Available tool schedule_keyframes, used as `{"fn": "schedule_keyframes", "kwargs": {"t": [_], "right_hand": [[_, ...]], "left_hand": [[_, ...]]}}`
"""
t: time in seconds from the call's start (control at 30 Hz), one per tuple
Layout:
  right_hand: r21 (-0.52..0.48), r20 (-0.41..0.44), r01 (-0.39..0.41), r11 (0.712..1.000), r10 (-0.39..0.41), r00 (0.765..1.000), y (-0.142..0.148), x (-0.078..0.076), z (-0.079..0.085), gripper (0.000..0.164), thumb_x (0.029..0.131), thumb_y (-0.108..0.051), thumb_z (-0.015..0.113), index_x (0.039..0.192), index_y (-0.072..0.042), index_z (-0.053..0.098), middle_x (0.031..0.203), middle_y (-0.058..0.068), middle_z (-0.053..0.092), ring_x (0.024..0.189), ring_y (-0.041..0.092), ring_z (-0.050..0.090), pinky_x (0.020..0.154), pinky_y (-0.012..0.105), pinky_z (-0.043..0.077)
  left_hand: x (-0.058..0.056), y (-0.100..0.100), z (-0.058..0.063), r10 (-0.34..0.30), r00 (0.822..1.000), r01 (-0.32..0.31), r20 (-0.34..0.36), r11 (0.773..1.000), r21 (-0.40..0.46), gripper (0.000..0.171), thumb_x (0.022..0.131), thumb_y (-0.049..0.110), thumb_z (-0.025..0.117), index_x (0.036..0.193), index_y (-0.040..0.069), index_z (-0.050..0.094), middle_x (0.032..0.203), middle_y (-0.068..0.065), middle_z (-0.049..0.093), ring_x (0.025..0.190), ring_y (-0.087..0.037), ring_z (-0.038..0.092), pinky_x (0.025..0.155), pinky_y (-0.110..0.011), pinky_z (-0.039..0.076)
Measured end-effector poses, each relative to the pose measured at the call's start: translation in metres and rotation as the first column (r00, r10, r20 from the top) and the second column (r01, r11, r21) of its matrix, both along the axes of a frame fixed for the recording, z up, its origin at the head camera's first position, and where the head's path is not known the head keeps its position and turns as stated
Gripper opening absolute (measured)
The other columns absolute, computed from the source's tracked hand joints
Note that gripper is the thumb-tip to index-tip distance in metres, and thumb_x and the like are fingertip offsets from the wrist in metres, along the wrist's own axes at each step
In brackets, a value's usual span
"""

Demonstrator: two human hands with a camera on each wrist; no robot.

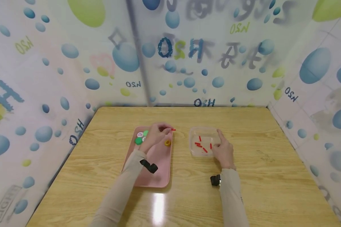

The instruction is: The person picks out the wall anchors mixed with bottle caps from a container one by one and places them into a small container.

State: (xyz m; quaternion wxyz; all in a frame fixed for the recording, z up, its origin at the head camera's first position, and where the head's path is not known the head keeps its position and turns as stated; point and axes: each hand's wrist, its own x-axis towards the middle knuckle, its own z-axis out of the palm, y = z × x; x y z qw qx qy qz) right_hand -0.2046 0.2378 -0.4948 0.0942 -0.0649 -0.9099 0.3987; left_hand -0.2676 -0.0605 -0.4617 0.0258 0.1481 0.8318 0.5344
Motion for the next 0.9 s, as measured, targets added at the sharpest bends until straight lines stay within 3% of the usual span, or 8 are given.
{"fn": "schedule_keyframes", "kwargs": {"t": [0.27,0.7,0.9], "right_hand": [[0.009,0.002,-0.001,1.0,0.001,1.0,0.002,-0.001,-0.003,0.076,0.082,0.003,0.044,0.157,-0.009,0.038,0.051,-0.005,0.03,0.049,0.01,0.025,0.048,0.028,0.027],[-0.011,0.025,-0.004,1.0,0.004,1.0,0.006,0.0,-0.004,0.076,0.083,0.003,0.044,0.158,-0.011,0.036,0.051,-0.005,0.031,0.048,0.01,0.026,0.048,0.028,0.028],[-0.012,0.014,-0.001,1.0,0.001,1.0,0.006,-0.002,-0.005,0.076,0.083,0.003,0.044,0.158,-0.012,0.037,0.051,-0.006,0.03,0.048,0.01,0.025,0.048,0.027,0.027]], "left_hand": [[-0.002,0.017,0.0,-0.012,1.0,0.012,0.026,1.0,-0.002,0.014,0.1,0.012,0.064,0.107,0.015,0.076,0.111,-0.018,0.072,0.078,-0.02,0.057,0.063,-0.024,0.047],[-0.002,0.05,0.0,-0.072,0.997,0.072,-0.039,0.997,0.002,0.014,0.1,0.012,0.065,0.106,0.009,0.077,0.108,-0.02,0.073,0.078,-0.015,0.059,0.066,-0.021,0.049],[-0.002,0.062,-0.002,-0.127,0.991,0.128,-0.042,0.992,0.021,0.016,0.1,0.01,0.064,0.108,0.004,0.076,0.107,-0.02,0.074,0.088,-0.032,0.067,0.066,-0.02,0.049]]}}
